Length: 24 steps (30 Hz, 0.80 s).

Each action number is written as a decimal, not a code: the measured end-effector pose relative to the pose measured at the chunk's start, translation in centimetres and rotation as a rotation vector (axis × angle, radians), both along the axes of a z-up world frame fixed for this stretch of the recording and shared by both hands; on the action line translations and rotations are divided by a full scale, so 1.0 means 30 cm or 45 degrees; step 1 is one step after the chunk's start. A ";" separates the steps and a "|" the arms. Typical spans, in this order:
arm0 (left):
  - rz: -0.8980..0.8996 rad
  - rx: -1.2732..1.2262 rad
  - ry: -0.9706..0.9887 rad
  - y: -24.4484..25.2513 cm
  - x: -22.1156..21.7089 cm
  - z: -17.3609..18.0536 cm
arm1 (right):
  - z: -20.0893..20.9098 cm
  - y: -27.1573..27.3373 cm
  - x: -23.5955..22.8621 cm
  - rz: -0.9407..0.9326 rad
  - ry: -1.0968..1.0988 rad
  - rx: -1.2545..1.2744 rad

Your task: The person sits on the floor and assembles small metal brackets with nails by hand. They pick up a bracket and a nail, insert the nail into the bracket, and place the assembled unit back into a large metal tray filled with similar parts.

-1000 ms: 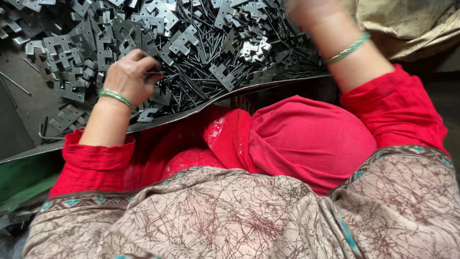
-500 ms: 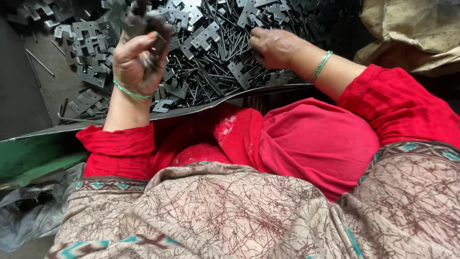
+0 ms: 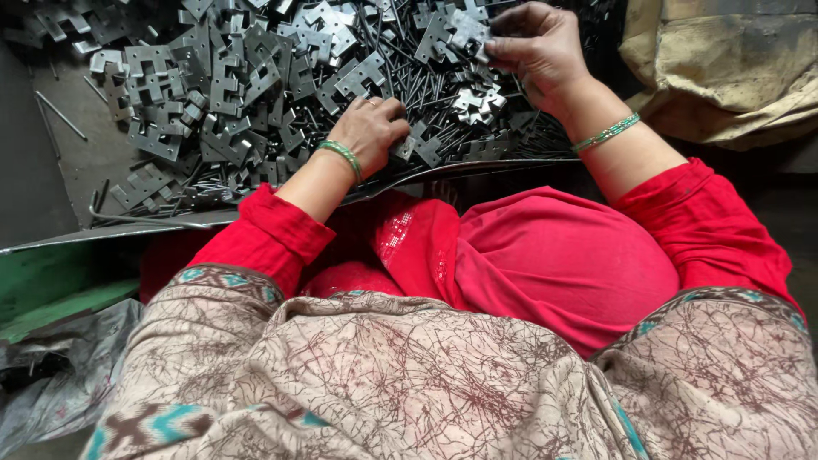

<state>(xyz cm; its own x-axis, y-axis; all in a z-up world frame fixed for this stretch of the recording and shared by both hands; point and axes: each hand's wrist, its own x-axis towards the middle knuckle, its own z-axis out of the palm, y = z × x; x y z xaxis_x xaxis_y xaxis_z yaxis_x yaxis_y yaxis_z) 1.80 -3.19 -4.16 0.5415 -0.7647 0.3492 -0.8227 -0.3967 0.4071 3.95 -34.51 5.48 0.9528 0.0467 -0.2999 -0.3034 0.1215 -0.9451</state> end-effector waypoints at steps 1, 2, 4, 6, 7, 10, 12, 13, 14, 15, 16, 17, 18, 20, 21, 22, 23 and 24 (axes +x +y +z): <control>0.095 -0.027 0.157 -0.001 0.008 -0.007 | 0.009 0.002 -0.009 -0.023 0.062 0.105; 0.191 -0.054 0.315 -0.003 0.018 -0.010 | 0.016 0.004 -0.015 -0.046 0.124 0.211; 0.404 -0.462 0.800 0.004 0.029 -0.003 | 0.023 0.018 -0.032 -0.063 0.228 0.252; 0.625 -1.252 1.426 0.006 0.042 0.023 | 0.025 0.045 -0.039 -0.048 0.273 0.265; 0.694 -1.440 1.642 0.014 0.042 0.042 | 0.023 0.067 -0.041 -0.025 0.269 0.257; 0.792 -1.882 2.091 0.025 0.014 0.089 | 0.010 0.157 -0.059 0.111 0.119 0.102; 0.713 -2.003 2.131 -0.005 -0.021 0.094 | 0.006 0.228 -0.085 0.255 -0.154 -0.142; 0.668 -2.103 2.225 -0.031 -0.039 0.089 | 0.008 0.263 -0.098 0.341 -0.361 -0.316; 0.618 -2.203 2.317 -0.062 -0.058 0.081 | 0.015 0.293 -0.112 0.426 -0.569 -0.489; 0.568 -2.309 2.401 -0.087 -0.074 0.070 | 0.026 0.318 -0.124 0.528 -0.698 -0.651; 0.295 -2.358 2.415 -0.111 -0.090 0.059 | 0.038 0.338 -0.138 0.629 -0.830 -0.812; 0.024 -2.399 2.402 -0.128 -0.110 0.049 | 0.044 0.359 -0.153 0.732 -0.964 -0.968; -0.247 -2.431 2.368 -0.139 -0.128 0.045 | 0.049 0.375 -0.165 0.786 -0.967 -0.950; 0.170 -2.088 2.156 -0.155 -0.139 0.064 | 0.060 0.377 -0.164 0.882 -0.980 -0.929; 0.353 -1.908 2.047 -0.148 -0.142 0.083 | 0.063 0.363 -0.167 0.801 -0.897 -0.894; 0.335 -1.666 1.960 -0.126 -0.135 0.107 | 0.063 0.345 -0.160 0.719 -0.814 -0.858; 0.309 -1.422 1.875 -0.092 -0.130 0.133 | 0.064 0.321 -0.148 0.631 -0.721 -0.827; 0.282 -1.183 1.783 -0.050 -0.120 0.159 | 0.064 0.292 -0.127 0.546 -0.527 -0.536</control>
<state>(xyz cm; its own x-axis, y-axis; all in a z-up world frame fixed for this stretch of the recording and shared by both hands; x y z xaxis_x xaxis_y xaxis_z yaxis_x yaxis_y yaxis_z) -1.80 -4.69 0.61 0.8623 -0.4648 -0.2009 0.3783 0.3277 0.8657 0.14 -25.75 7.39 0.9158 0.4015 0.0060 0.1495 -0.3270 -0.9331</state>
